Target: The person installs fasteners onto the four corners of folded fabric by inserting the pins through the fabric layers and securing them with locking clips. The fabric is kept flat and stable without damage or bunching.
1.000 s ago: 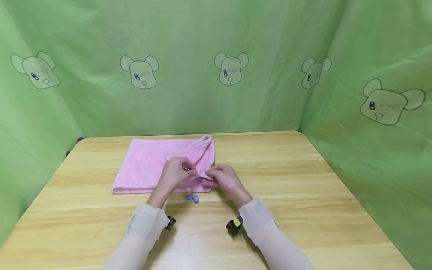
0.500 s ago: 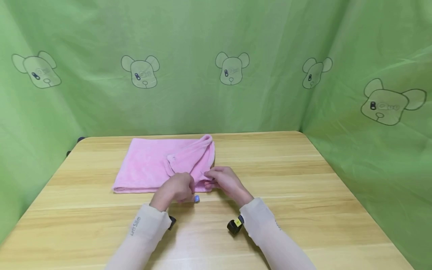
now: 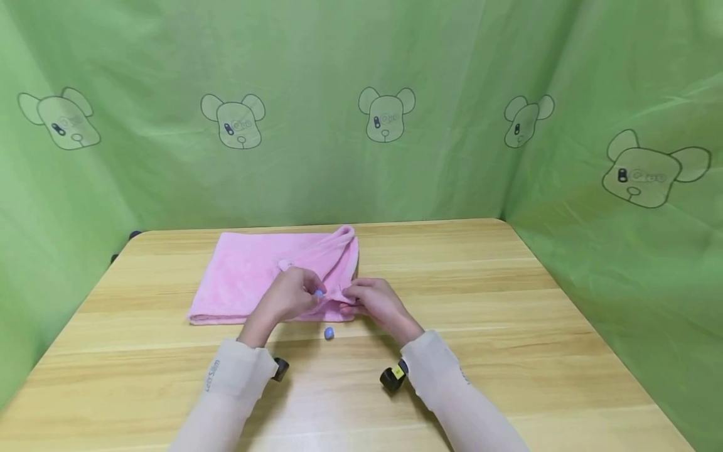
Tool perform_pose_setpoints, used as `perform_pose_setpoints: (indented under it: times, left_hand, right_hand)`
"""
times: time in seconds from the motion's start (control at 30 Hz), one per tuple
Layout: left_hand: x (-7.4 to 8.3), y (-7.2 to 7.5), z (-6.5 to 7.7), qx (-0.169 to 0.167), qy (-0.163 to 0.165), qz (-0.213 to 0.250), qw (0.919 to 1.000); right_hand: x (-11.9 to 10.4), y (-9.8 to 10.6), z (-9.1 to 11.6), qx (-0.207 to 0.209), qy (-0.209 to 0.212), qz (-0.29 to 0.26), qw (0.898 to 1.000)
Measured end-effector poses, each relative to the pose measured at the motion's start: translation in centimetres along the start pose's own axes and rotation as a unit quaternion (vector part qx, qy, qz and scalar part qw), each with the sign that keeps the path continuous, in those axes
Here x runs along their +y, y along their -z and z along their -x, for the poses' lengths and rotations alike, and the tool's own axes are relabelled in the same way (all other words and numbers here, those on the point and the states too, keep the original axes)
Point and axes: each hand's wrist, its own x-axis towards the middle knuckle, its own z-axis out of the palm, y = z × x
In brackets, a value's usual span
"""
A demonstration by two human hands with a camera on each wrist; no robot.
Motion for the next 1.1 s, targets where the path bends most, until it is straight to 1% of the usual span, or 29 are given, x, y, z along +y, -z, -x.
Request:
perform_pose_setpoints:
  times: [0.1, 0.23, 0.3, 0.37, 0.5, 0.57, 0.63, 0.73, 0.8, 0.9, 1.1]
  left_hand:
    - [0.1, -0.3, -0.3, 0.041, 0.006, 0.031, 0.9987]
    - [0.1, -0.8, -0.7, 0.067, 0.015, 0.064, 0.9956]
    - [0.0, -0.9, -0.8, 0.072, 0.014, 0.083, 0.9939]
    - [-0.1, -1.1, -0.9, 0.072, 0.011, 0.113, 0.9909]
    - [-0.5, -1.3, -1.1, 0.061, 0.022, 0.19, 0.9796]
    - [-0.6, -1.4, -1.2, 0.053, 0.029, 0.216, 0.9746]
    - [-0.6, -1.4, -1.2, 0.052, 0.035, 0.223, 0.9727]
    - [-0.5, -1.5, -1.1, 0.055, 0.036, 0.218, 0.9738]
    - [-0.4, -1.5, -1.1, 0.058, 0.034, 0.215, 0.9742]
    - [-0.4, -1.5, -1.1, 0.063, 0.032, 0.217, 0.9738]
    - [-0.5, -1.7, -1.2, 0.067, 0.032, 0.209, 0.9751]
  right_hand:
    - [0.0, 0.0, 0.0, -0.006, 0.002, -0.004, 1.0]
    - [0.0, 0.1, -0.1, -0.012, 0.003, -0.018, 1.0]
    - [0.0, 0.0, -0.2, -0.014, 0.002, -0.024, 1.0]
    - [0.1, 0.0, -0.2, -0.016, 0.001, -0.027, 1.0]
    - [0.2, 0.1, -0.4, -0.019, -0.003, -0.02, 1.0]
    - [0.0, 0.0, -0.3, -0.019, -0.006, -0.012, 1.0]
    - [-0.6, -0.3, 0.2, -0.018, -0.006, -0.007, 1.0]
    - [-1.0, -0.4, 0.6, -0.018, -0.001, -0.005, 1.0]
    - [-0.8, -0.4, 0.5, -0.018, 0.004, -0.008, 1.0]
    - [0.1, -0.1, -0.3, -0.016, 0.002, -0.014, 1.0]
    - [0.1, -0.2, -0.2, -0.011, 0.008, -0.017, 1.0]
